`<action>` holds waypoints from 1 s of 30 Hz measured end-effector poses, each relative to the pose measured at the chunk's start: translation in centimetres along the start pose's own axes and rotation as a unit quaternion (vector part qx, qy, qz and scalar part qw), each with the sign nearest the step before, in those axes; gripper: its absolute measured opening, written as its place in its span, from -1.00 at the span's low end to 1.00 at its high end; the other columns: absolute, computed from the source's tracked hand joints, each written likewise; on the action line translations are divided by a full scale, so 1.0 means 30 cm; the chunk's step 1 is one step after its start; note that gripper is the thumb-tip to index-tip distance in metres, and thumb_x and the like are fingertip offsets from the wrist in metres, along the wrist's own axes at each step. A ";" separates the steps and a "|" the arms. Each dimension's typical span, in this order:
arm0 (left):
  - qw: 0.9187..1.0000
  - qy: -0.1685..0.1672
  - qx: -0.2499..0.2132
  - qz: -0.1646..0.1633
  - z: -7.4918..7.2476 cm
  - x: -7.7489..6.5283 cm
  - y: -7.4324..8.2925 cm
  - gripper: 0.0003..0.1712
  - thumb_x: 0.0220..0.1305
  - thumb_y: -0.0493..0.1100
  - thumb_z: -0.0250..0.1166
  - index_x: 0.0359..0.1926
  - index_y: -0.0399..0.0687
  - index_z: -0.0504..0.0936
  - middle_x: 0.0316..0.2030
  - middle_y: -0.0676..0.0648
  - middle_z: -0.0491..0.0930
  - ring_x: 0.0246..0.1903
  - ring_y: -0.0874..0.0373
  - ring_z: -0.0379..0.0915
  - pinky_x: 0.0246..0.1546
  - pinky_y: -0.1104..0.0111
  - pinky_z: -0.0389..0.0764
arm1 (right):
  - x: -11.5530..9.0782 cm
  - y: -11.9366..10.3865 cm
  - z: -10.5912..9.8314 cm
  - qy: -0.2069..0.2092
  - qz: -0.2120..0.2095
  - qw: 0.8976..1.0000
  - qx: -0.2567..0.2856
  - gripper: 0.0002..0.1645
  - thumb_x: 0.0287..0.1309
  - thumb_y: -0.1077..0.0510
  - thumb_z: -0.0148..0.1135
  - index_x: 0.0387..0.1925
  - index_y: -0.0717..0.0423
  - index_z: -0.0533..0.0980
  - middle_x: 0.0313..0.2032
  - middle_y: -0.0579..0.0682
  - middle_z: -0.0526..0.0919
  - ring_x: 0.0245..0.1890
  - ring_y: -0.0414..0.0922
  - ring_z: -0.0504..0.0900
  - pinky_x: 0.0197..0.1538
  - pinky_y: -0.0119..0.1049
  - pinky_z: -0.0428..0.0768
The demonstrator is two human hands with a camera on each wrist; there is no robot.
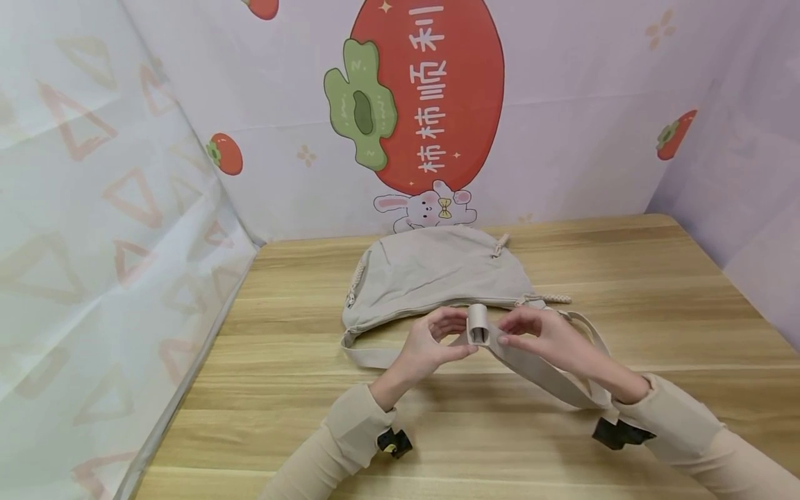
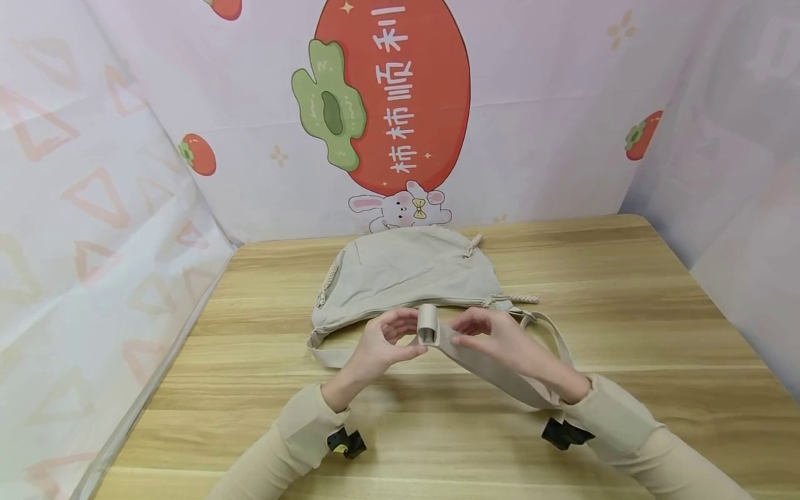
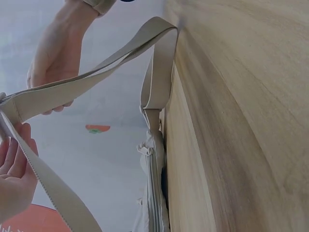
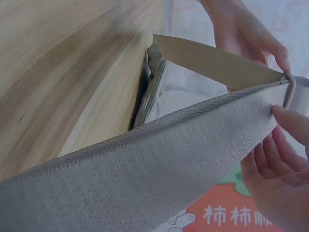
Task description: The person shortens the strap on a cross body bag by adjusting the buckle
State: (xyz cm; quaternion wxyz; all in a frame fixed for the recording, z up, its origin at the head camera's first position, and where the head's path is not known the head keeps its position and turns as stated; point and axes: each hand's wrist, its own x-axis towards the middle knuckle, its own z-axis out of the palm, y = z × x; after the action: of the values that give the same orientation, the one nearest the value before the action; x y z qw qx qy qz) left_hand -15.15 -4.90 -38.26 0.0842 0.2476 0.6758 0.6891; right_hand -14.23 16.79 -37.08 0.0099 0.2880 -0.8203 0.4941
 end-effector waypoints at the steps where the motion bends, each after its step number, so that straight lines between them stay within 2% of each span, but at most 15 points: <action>1: 1.000 -0.002 0.000 0.003 -0.001 -0.001 0.000 -0.49 -0.14 -0.54 0.30 -0.05 -0.43 0.42 -0.15 -0.35 0.50 -0.18 0.23 0.46 -0.02 0.31 0.41 | -0.001 0.002 -0.001 -0.002 0.007 1.000 0.002 -0.88 0.00 0.27 0.23 -0.35 0.21 0.53 -0.38 0.00 0.57 -0.37 -0.34 0.52 -0.30 -0.46 0.50; 8: 1.000 -0.017 -0.011 0.022 -0.003 -0.013 0.001 -0.48 -0.14 -0.54 0.29 -0.05 -0.46 0.40 -0.13 -0.38 0.47 -0.16 0.24 0.44 -0.02 0.28 0.41 | -0.004 -0.003 -0.010 -0.007 0.030 1.000 0.003 -0.89 -0.01 0.26 0.24 -0.38 0.22 0.55 -0.38 -0.04 0.57 -0.36 -0.36 0.51 -0.32 -0.45 0.51; 15: 1.000 0.011 -0.021 0.019 -0.017 -0.019 0.030 -0.48 -0.16 -0.53 0.30 -0.07 -0.47 0.41 -0.13 -0.34 0.48 -0.17 0.24 0.46 -0.04 0.30 0.43 | -0.033 0.028 -0.035 -0.010 0.051 0.998 -0.021 -0.92 -0.01 0.22 0.25 -0.41 0.15 0.55 -0.39 -0.05 0.59 -0.36 -0.37 0.53 -0.32 -0.44 0.52; 19: 0.999 0.018 -0.011 0.030 -0.026 -0.020 0.040 -0.49 -0.20 -0.56 0.31 -0.09 -0.48 0.43 -0.15 -0.35 0.49 -0.19 0.25 0.46 -0.04 0.29 0.43 | -0.056 0.047 -0.057 -0.011 0.049 0.998 -0.046 -0.93 -0.02 0.20 0.26 -0.42 0.10 0.56 -0.41 -0.04 0.60 -0.38 -0.38 0.53 -0.34 -0.44 0.52; 25: 0.999 0.001 0.017 0.033 -0.022 -0.026 0.040 -0.48 -0.20 -0.54 0.33 -0.09 -0.44 0.44 -0.15 -0.34 0.50 -0.18 0.26 0.46 -0.03 0.22 0.41 | -0.074 0.054 -0.083 -0.025 0.068 0.995 -0.070 -0.90 -0.02 0.14 0.26 -0.41 0.07 0.57 -0.41 -0.11 0.60 -0.39 -0.38 0.53 -0.35 -0.44 0.51; 30: 0.999 -0.006 0.027 0.039 -0.014 -0.026 0.038 -0.48 -0.20 -0.52 0.34 -0.09 -0.41 0.45 -0.17 -0.34 0.51 -0.17 0.20 0.46 -0.02 0.19 0.40 | -0.074 0.054 -0.074 -0.023 0.052 0.991 -0.120 -0.87 -0.02 0.12 0.26 -0.36 0.04 0.57 -0.38 -0.17 0.61 -0.38 -0.39 0.52 -0.35 -0.42 0.51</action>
State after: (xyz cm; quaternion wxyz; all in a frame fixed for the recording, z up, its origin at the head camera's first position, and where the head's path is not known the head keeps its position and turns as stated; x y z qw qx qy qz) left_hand -14.41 -5.69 -37.31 0.0547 0.2804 0.6834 0.6718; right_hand -13.76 20.18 -37.91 -0.0005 0.2532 -0.8873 0.3855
